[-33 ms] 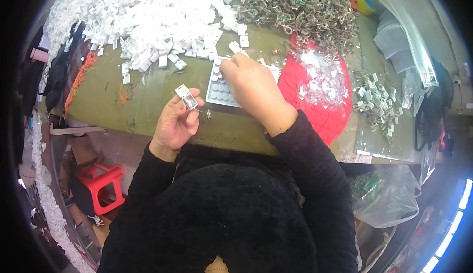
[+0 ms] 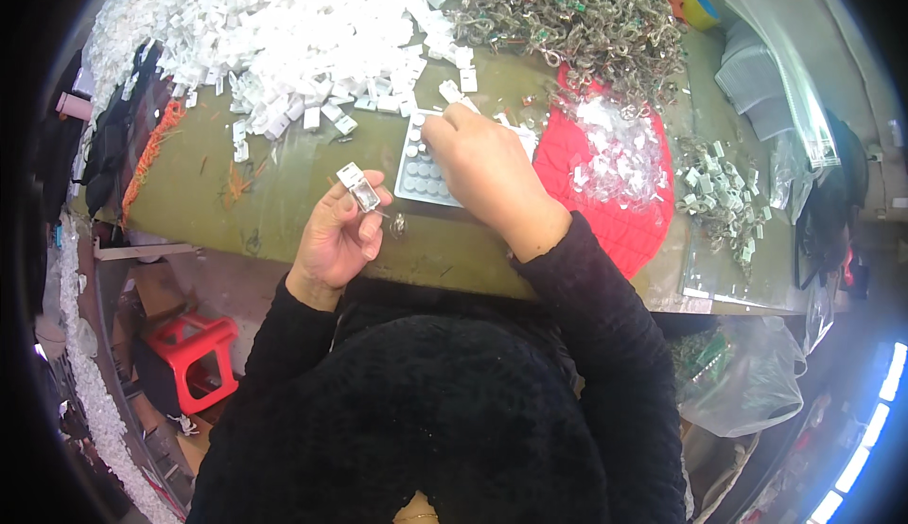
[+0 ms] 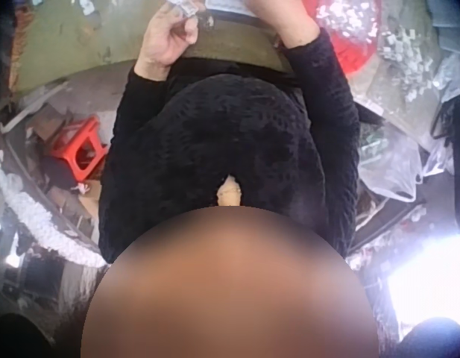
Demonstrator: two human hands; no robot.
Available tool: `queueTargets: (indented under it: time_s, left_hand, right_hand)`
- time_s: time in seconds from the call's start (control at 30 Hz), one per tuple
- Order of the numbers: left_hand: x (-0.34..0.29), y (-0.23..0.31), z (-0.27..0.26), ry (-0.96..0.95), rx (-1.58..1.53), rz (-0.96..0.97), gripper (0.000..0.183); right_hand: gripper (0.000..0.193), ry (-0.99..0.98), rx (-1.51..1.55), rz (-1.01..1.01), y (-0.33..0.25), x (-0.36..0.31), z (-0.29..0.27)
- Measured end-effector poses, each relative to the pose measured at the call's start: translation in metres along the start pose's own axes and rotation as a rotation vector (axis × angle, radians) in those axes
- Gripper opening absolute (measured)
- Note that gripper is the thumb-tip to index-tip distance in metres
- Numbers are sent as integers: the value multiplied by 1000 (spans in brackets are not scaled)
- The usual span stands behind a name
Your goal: The person repeatedly picks small white plastic housings and metal pins from a tray, inserts the pins into the housings, and places the assembled units on a red cloth. The person handles each unit one at a time, using both hands to align and press the parts together.
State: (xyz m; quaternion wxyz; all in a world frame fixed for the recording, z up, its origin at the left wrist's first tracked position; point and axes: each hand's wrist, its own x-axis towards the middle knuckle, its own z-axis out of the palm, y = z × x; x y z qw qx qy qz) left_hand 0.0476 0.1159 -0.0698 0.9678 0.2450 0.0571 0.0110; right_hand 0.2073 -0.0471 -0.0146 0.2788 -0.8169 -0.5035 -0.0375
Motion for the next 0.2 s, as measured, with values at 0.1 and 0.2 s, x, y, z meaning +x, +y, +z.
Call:
queueTargets:
  time_s: [0.1,0.2]
  left_hand:
    - [1,1,0,-25,14,-8,42]
    - [-1,0,-1,-43,12,4,43]
  right_hand:
    - [9,67,188,24,4,5,-13]
    - [13,8,315,241,5,13,-28]
